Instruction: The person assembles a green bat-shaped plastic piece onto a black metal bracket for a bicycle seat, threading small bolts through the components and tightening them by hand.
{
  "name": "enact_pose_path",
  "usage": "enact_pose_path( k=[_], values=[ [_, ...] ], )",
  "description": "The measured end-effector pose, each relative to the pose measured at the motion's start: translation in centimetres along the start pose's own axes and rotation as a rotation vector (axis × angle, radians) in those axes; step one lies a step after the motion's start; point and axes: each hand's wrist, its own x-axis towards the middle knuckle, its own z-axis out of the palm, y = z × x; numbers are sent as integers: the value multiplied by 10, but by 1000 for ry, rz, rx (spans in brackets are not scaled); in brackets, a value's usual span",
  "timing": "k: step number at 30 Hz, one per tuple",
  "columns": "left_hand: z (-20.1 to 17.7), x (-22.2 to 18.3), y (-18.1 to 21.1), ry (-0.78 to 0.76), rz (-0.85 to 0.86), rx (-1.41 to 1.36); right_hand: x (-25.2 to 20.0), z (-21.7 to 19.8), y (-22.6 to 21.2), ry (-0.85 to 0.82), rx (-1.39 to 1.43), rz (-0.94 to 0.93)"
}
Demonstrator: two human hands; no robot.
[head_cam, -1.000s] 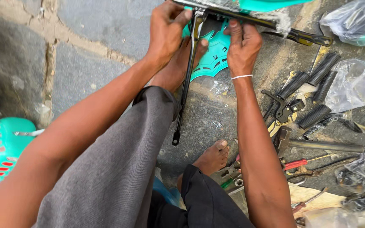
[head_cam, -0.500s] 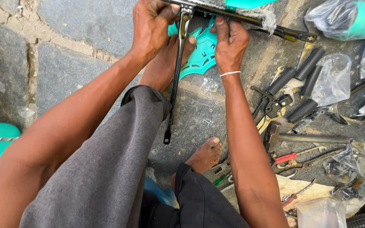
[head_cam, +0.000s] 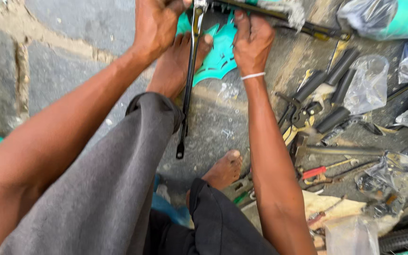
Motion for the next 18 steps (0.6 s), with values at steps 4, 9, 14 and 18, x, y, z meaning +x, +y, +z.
enact_pose_path(
  k=[4, 9, 14, 18],
  values=[
    [3, 14, -5, 10, 84, -49, 18, -2, -1, 39, -41, -178],
    [3, 5, 0, 14, 79, -102, 10, 3, -1, 61, -47, -196],
    [1, 8, 13, 2, 23, -7, 5, 4, -3, -47, 134, 83],
    [-3, 6, 11, -45, -84, 121, -2, 4, -1, 5, 164, 25]
  ],
)
